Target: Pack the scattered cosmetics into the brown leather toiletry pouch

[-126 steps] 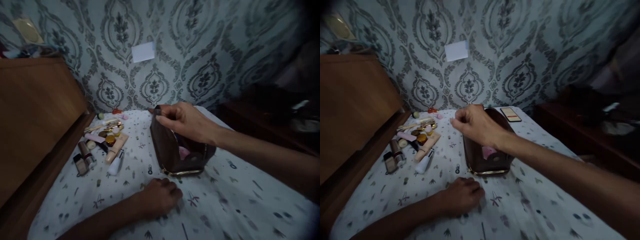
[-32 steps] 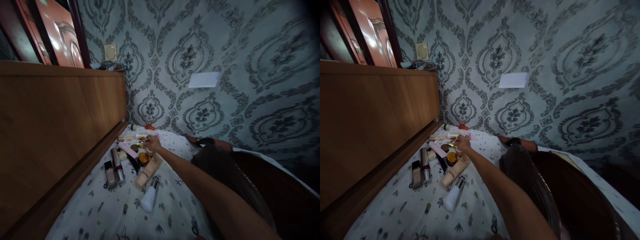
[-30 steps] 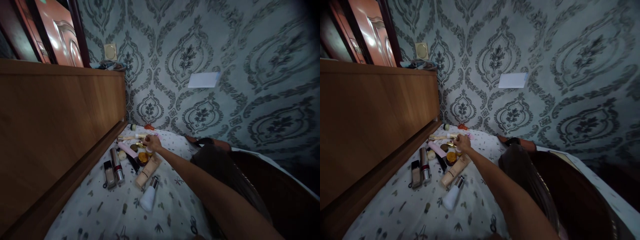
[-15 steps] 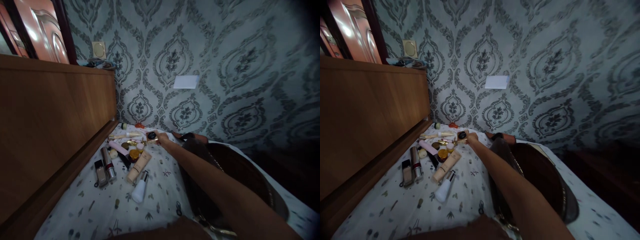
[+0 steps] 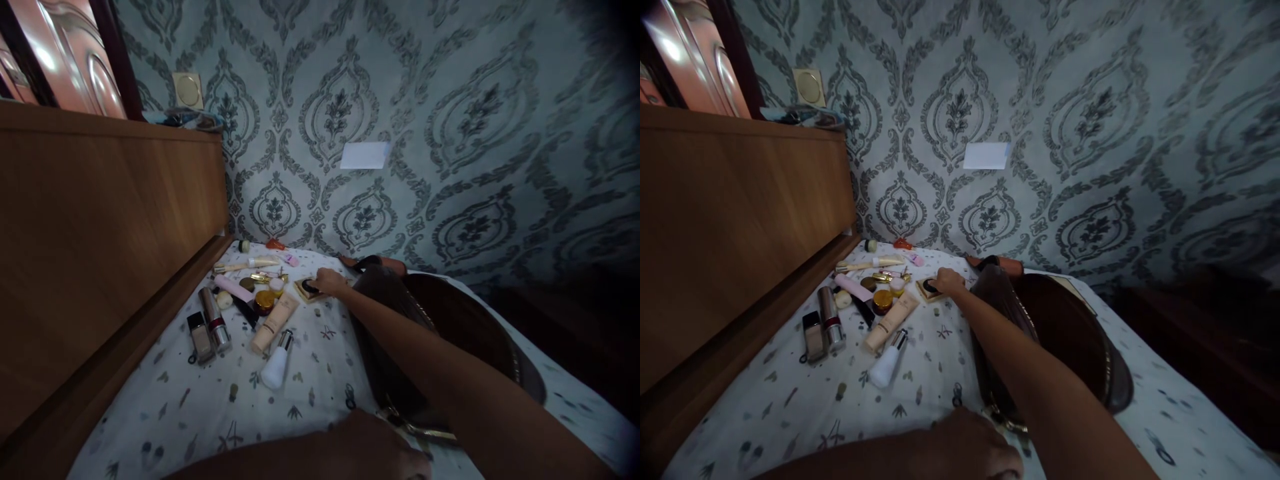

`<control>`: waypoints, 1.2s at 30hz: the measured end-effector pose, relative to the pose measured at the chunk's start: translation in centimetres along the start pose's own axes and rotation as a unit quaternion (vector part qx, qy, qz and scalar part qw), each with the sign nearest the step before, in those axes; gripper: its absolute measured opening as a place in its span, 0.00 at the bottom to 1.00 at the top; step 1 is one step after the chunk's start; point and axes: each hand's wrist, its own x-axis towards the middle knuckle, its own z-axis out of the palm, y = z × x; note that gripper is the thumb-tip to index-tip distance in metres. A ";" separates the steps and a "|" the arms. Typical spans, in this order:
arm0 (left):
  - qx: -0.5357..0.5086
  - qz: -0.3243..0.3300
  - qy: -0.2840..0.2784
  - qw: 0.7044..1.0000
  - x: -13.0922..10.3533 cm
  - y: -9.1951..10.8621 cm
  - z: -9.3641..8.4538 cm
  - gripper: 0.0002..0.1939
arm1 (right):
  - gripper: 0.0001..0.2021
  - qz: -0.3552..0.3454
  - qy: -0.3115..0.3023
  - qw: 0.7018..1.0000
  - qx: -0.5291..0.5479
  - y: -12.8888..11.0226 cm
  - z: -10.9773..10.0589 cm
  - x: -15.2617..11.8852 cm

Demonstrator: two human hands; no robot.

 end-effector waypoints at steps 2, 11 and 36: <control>0.000 -0.001 0.008 1.000 -0.1 0.0 0.1 0.13 | 0.14 -0.023 0.010 1.000 -0.008 -0.9 0.3 -0.4; -0.005 -0.016 -0.056 0.998 0.1 0.6 -1.2 0.15 | 0.20 -0.184 -0.051 0.971 0.141 -5.7 4.1 -2.6; -0.007 0.023 0.063 0.998 -0.2 -0.3 0.9 0.16 | 0.15 -0.054 -0.300 0.538 0.786 -4.5 4.1 -8.9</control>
